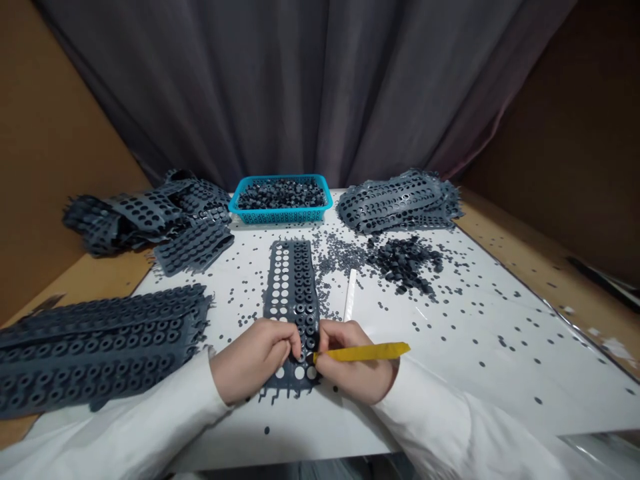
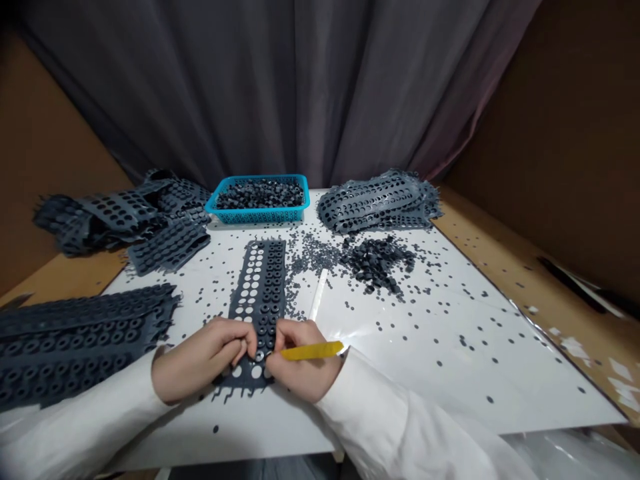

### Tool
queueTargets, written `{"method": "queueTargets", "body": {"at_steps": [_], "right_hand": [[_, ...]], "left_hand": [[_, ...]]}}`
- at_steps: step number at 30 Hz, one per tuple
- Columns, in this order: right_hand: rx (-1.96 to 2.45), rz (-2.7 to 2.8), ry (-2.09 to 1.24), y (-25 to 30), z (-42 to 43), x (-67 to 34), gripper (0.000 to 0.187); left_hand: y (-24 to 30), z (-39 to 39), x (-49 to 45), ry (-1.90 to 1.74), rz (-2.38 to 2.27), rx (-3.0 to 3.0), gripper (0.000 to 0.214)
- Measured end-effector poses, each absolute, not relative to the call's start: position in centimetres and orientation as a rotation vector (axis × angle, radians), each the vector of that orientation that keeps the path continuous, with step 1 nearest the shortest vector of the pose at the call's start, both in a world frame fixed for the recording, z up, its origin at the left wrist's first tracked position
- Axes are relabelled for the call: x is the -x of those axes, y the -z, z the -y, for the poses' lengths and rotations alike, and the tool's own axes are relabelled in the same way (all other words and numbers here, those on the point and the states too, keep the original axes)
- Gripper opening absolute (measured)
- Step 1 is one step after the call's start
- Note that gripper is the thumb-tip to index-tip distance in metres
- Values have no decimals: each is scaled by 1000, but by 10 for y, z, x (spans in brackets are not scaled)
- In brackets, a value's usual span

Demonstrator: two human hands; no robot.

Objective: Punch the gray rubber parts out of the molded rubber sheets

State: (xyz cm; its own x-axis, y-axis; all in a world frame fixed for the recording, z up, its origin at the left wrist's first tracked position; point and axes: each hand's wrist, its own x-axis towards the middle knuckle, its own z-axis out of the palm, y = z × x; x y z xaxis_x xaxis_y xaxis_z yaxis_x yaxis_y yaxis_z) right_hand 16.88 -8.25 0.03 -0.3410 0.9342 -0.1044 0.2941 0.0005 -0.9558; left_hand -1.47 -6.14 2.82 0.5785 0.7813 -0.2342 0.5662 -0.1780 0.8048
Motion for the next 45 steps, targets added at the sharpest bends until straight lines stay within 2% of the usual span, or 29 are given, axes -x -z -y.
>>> {"method": "queueTargets", "body": {"at_steps": [4, 8, 11, 16, 26, 30, 34, 36, 40, 45], "right_hand": [[1255, 1674, -1378, 0, 83, -169, 14], [1268, 1655, -1391, -2, 82, -169, 16], [1250, 1637, -1400, 0, 82, -169, 15], [1219, 1646, -1403, 3, 82, -170, 14], [1239, 1661, -1381, 3, 82, -169, 13], [1310, 1682, -1360, -3, 80, -169, 15], [1358, 1698, -1360, -4, 81, -169, 15], [1330, 1684, -1361, -4, 82, -169, 14], [1248, 1632, -1382, -4, 81, -171, 12], [1353, 1515, -1220, -5, 74, -177, 14]], "left_hand": [[-31, 65, 10, -318, -1051, -2092, 24], [-27, 64, 11, -271, -995, -2339, 8], [-23, 63, 13, -217, -838, -2534, 20], [-19, 64, 14, -144, -742, -2837, 11], [-4, 72, 12, -129, -641, -3117, 21], [-30, 57, 16, -310, -669, -2845, 24], [-80, 38, 29, -636, -997, -2434, 13], [-88, 34, 31, -643, -1075, -2341, 11], [-60, 40, 25, -443, -1144, -2017, 12], [-25, 47, 14, -516, -1066, -1573, 10]]}}
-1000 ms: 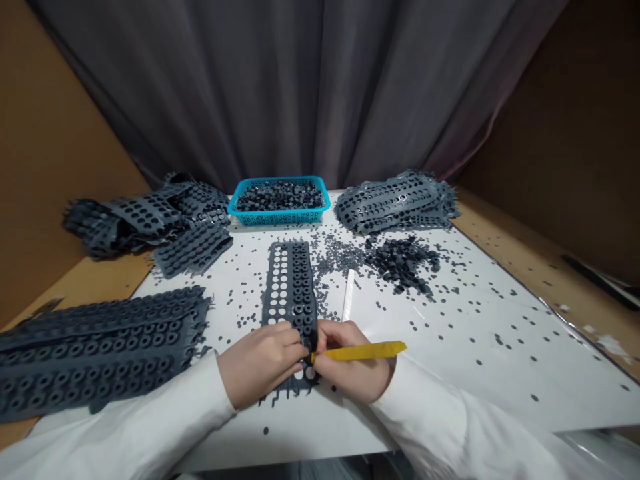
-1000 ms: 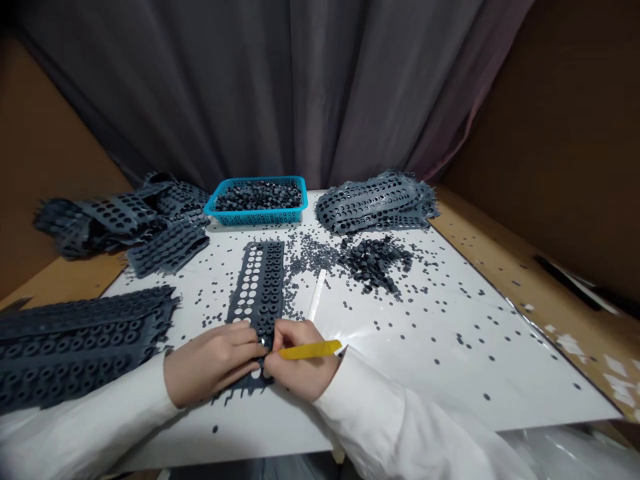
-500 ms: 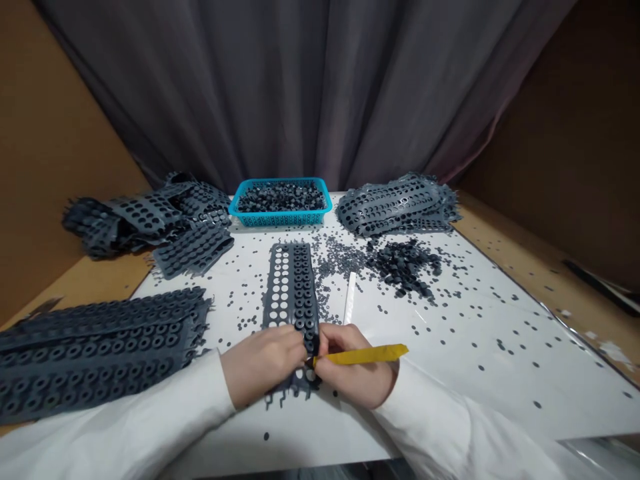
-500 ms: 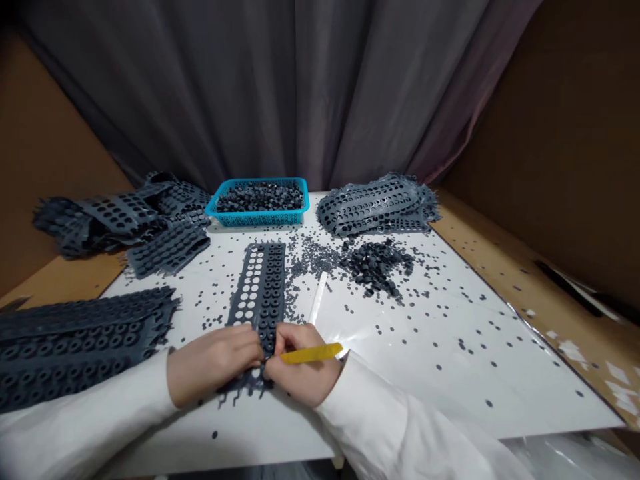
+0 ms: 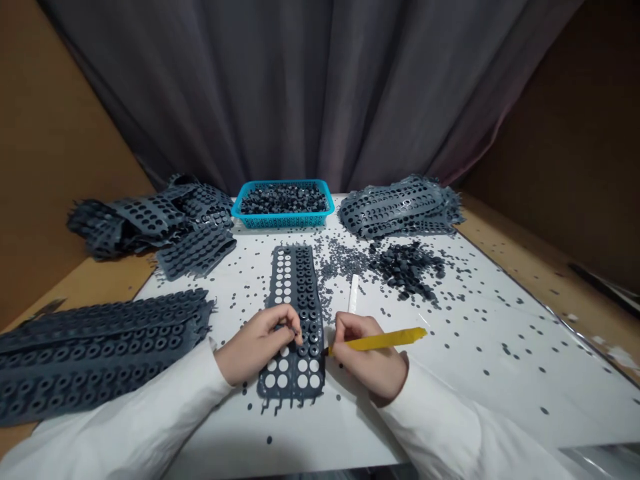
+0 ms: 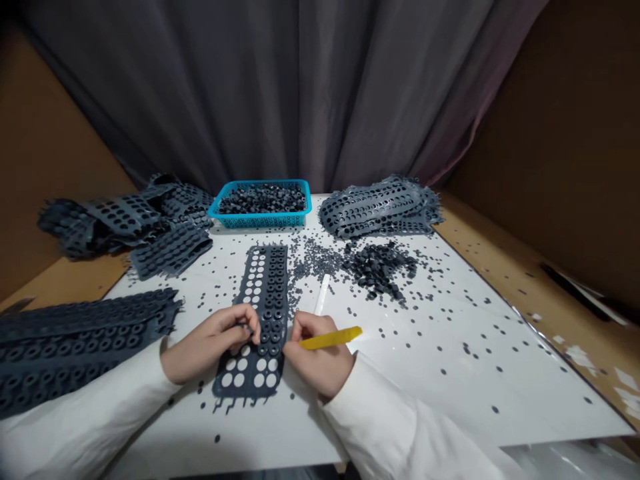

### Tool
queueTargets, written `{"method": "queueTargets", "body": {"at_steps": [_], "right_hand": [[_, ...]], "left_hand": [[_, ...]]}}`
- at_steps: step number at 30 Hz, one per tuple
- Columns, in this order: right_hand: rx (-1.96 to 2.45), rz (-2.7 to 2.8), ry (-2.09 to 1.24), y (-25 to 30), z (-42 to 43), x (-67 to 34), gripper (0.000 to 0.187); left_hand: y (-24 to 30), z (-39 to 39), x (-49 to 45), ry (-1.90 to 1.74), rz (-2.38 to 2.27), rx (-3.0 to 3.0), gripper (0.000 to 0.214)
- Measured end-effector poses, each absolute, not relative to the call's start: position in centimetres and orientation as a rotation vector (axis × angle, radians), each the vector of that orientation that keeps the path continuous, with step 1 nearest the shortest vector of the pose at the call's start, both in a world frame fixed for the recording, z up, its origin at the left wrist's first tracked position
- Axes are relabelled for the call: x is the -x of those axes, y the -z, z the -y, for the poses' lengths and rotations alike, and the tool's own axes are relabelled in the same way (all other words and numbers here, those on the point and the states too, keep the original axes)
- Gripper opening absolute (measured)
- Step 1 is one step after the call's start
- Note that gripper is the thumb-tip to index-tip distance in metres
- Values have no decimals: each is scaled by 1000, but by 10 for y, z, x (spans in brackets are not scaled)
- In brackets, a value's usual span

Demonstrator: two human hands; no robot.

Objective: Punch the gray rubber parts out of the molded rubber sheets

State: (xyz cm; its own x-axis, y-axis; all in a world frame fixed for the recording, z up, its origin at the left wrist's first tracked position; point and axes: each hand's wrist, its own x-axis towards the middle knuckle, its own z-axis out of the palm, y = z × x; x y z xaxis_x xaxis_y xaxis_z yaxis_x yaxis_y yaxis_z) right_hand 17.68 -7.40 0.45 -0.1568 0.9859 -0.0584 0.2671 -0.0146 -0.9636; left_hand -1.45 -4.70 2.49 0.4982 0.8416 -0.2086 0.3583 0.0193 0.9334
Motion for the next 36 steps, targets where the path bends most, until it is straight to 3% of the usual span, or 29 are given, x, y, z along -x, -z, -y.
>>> {"method": "queueTargets", "body": {"at_steps": [5, 14, 25, 31, 36], "right_hand": [[1371, 1524, -1179, -3, 72, -177, 11], [1331, 1571, -1253, -2, 74, -177, 14], [1351, 1564, -1276, -2, 74, -176, 15], [1402, 1586, -1208, -3, 74, -176, 15], [1412, 1578, -1217, -2, 75, -175, 16]], "left_hand": [[-34, 45, 8, -504, -1025, -1693, 25], [-30, 49, -3, -362, -970, -2263, 14], [-34, 54, -22, 221, -815, -2872, 17], [-20, 52, -15, 107, -724, -2981, 19], [-48, 36, -3, -259, -799, -2557, 18]]}}
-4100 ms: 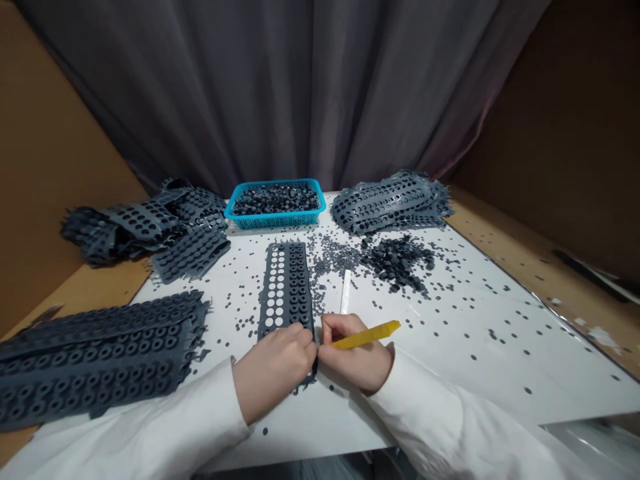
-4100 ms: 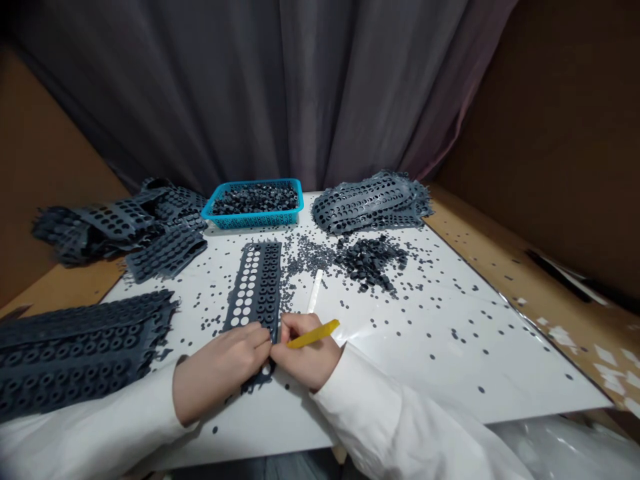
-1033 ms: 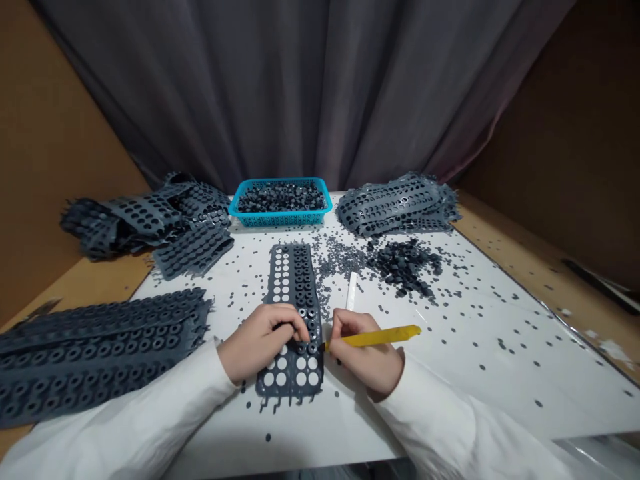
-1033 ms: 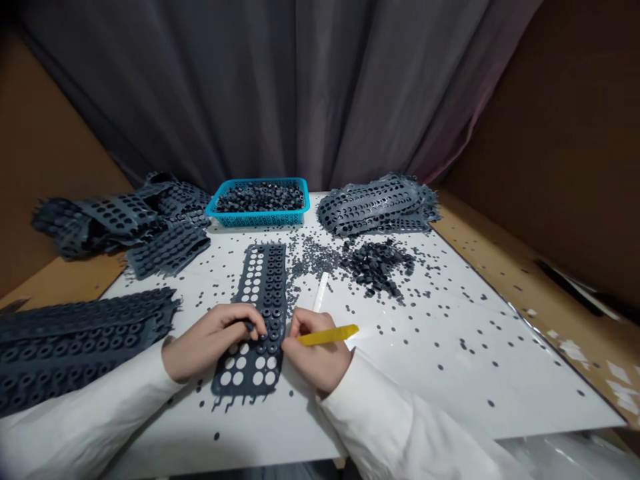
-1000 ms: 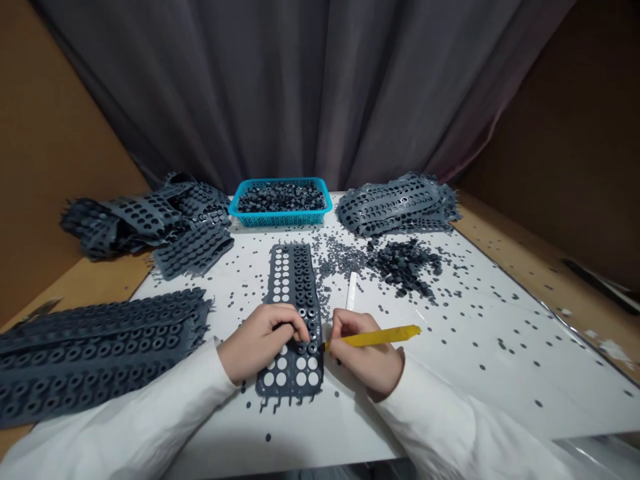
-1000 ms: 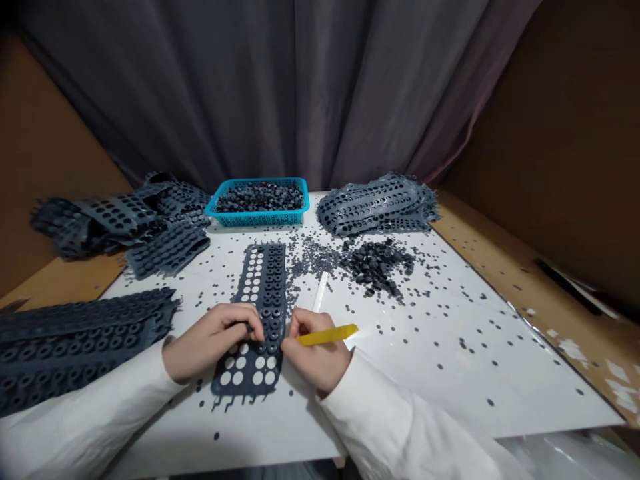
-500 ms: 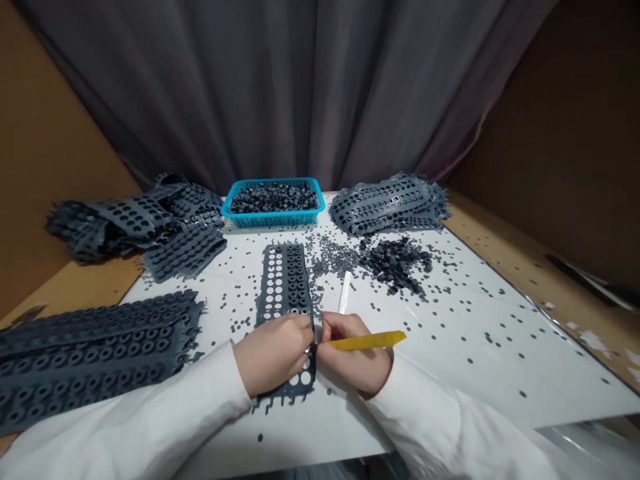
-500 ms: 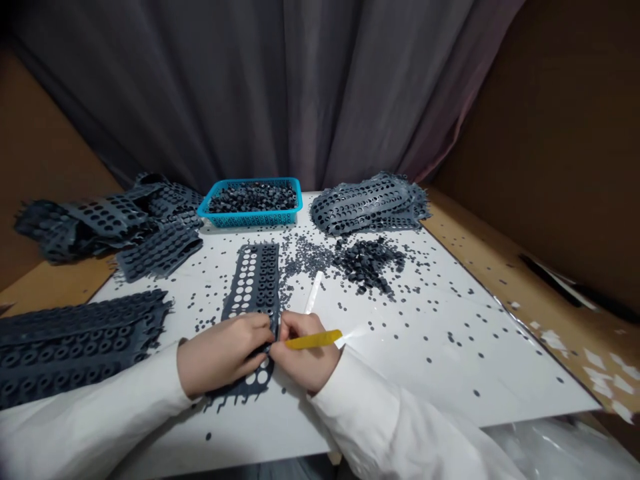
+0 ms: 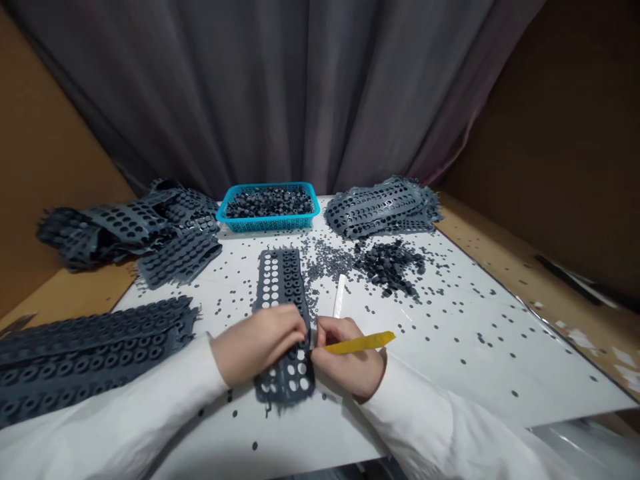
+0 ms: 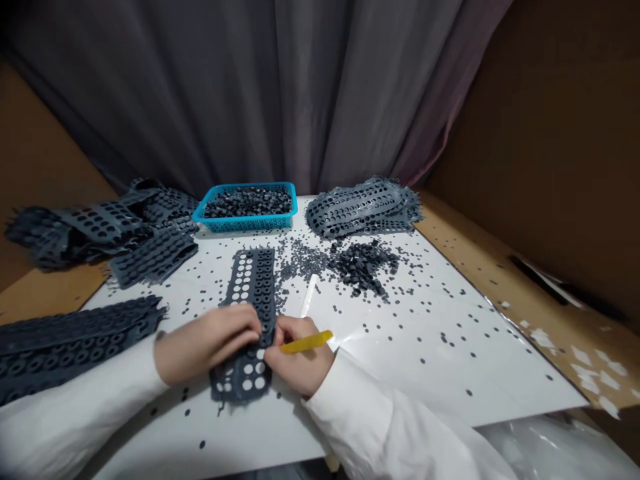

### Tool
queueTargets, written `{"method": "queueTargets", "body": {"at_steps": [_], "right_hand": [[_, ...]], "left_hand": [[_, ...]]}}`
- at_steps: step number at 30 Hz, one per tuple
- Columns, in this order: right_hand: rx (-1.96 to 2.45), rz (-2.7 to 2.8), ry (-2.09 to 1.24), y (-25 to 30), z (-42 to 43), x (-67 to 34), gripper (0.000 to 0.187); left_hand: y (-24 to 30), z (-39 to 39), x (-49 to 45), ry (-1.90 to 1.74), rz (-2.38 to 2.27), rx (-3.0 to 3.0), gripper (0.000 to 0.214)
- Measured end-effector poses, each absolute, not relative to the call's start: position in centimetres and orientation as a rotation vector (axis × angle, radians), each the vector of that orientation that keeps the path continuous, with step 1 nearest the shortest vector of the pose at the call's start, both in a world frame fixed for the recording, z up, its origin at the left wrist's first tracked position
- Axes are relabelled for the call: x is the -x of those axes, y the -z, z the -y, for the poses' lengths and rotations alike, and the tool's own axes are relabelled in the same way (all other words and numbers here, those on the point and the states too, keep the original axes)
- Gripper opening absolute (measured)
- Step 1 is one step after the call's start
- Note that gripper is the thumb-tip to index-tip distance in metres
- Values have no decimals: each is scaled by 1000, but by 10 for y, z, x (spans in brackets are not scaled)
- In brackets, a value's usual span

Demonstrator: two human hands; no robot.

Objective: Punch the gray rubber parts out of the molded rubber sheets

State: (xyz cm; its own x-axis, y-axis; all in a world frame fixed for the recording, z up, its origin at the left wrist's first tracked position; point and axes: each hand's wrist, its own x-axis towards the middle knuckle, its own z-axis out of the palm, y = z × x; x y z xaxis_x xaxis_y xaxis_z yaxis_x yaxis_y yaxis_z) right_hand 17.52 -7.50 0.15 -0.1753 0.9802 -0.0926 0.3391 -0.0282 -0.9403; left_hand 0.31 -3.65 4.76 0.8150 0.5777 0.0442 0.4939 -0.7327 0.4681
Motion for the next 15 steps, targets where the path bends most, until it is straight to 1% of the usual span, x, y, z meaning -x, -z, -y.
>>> {"method": "queueTargets", "body": {"at_steps": [2, 5, 7, 12, 15], "right_hand": [[1403, 1563, -1235, -1, 75, -175, 16], [1351, 1527, -1265, -1, 74, -176, 15], [1314, 1487, -1268, 0, 74, -176, 14], [1221, 1389, -1271, 0, 74, -175, 12], [1144, 1416, -1316, 0, 74, -174, 12]], "left_hand": [[-63, 29, 2, -399, -856, -2409, 16], [-67, 26, 9, -452, -962, -2199, 12], [-54, 28, 13, -475, -1025, -1930, 13], [-10, 39, 19, -578, -873, -1038, 34], [-3, 42, 19, -623, -781, -788, 33]]}}
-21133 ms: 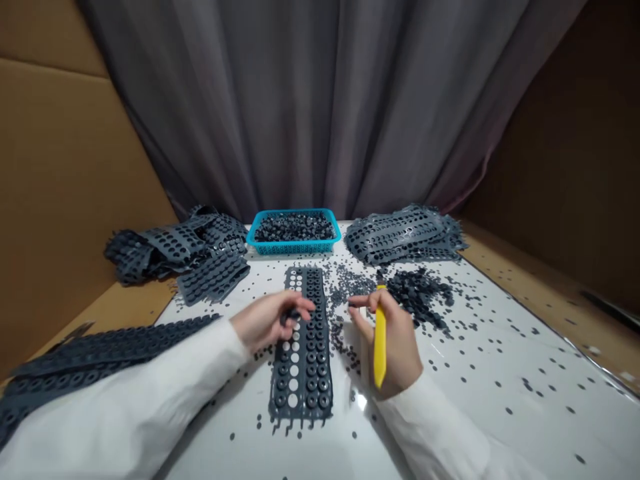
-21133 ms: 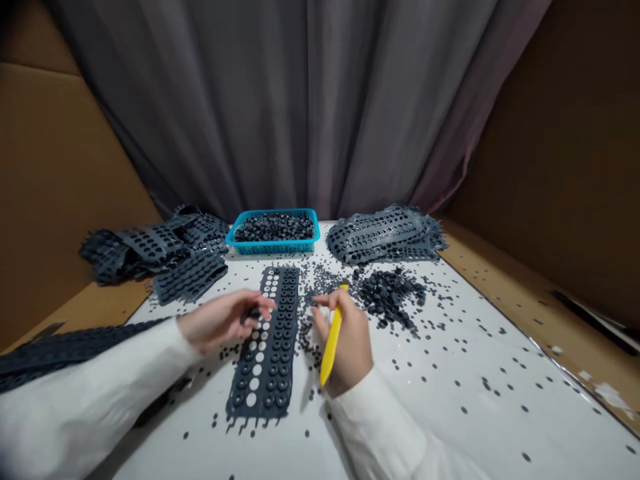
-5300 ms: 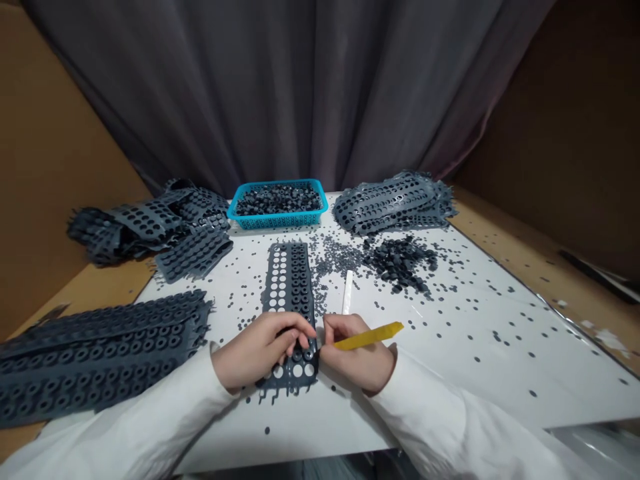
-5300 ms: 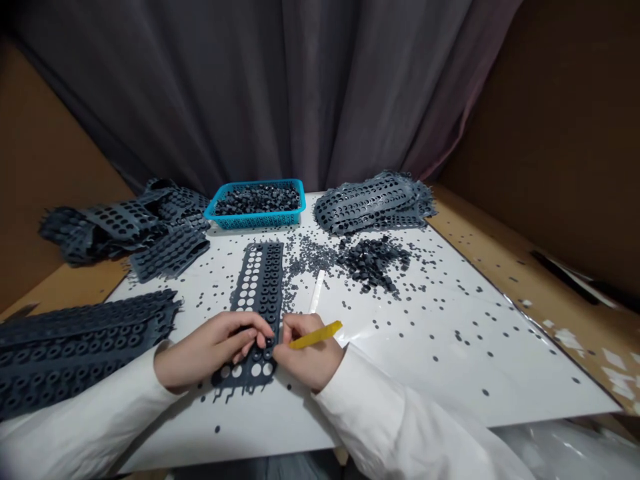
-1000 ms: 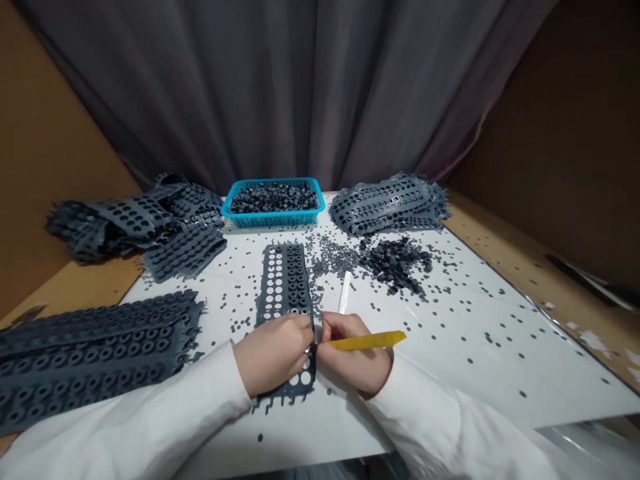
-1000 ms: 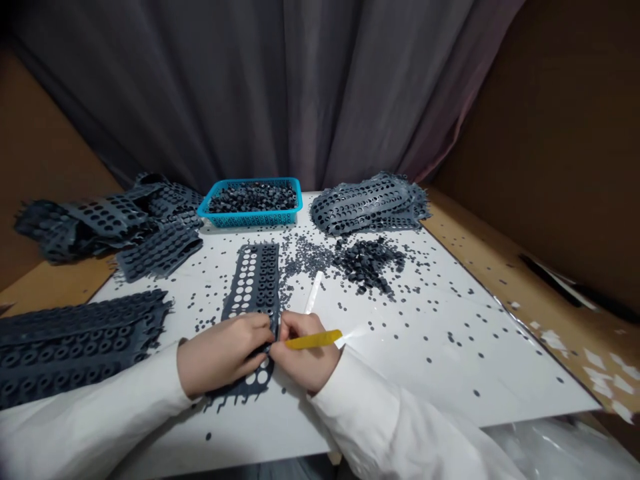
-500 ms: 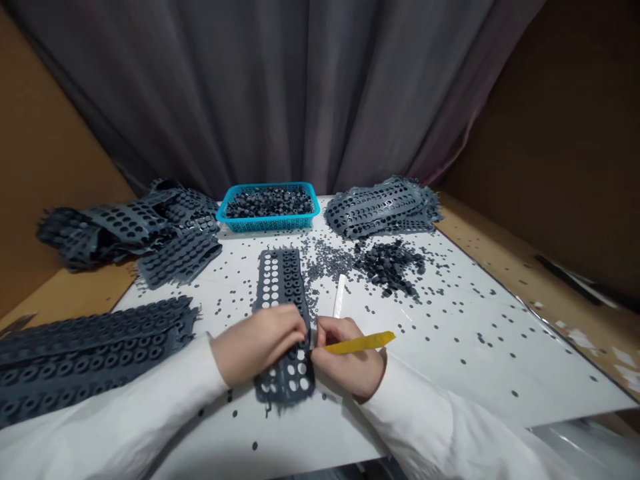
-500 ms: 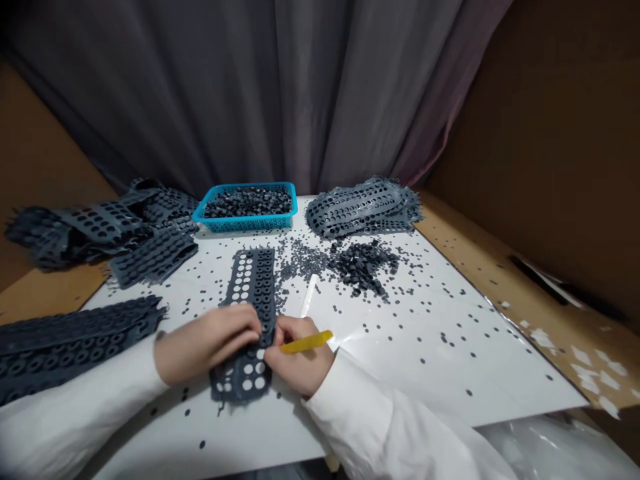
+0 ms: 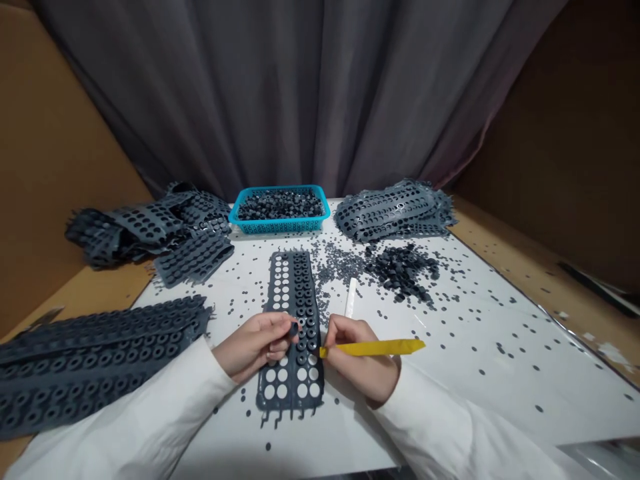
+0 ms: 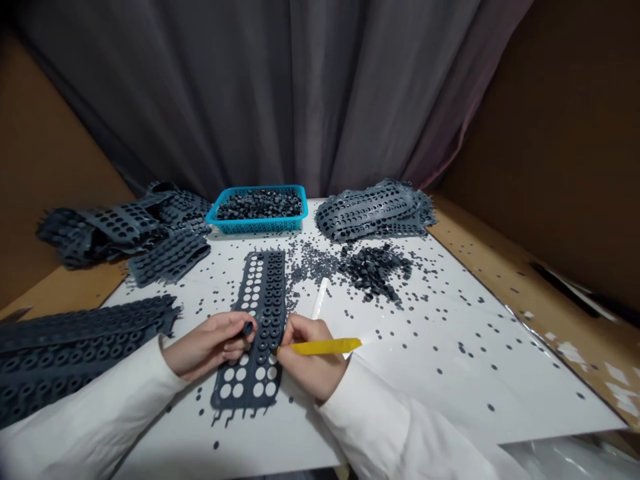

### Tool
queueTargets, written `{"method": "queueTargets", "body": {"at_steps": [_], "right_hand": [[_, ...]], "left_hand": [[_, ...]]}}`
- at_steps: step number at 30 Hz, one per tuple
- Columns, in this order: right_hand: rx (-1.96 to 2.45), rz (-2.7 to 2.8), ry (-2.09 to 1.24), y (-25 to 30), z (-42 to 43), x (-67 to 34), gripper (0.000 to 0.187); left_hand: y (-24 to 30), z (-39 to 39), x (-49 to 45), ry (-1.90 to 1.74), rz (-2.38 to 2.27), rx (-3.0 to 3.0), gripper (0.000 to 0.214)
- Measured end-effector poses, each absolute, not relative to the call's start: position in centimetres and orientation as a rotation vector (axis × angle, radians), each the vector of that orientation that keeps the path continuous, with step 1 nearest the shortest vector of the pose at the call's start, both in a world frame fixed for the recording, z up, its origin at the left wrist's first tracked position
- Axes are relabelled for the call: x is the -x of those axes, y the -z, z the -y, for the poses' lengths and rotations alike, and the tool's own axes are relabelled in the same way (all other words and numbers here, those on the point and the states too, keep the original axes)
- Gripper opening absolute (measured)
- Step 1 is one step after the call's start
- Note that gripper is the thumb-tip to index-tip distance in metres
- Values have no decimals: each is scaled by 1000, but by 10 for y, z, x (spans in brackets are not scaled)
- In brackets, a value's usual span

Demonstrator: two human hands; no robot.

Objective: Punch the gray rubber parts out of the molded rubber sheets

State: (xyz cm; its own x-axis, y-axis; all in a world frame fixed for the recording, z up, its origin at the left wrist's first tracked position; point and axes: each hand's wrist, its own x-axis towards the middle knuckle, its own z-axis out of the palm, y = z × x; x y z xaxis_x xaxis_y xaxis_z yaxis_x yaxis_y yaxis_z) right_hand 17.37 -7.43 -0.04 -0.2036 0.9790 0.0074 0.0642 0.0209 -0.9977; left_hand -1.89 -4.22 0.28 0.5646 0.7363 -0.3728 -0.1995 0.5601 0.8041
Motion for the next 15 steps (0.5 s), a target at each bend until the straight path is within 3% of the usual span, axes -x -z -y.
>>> {"method": "queueTargets", "body": {"at_steps": [8, 15], "right_hand": [[1170, 1480, -1353, 3, 75, -172, 9], [1174, 1520, -1338, -2, 75, -172, 9]], "left_hand": [[-6, 43, 19, -633, -725, -604, 22], [-5, 43, 19, -610, -759, -665, 28]]}}
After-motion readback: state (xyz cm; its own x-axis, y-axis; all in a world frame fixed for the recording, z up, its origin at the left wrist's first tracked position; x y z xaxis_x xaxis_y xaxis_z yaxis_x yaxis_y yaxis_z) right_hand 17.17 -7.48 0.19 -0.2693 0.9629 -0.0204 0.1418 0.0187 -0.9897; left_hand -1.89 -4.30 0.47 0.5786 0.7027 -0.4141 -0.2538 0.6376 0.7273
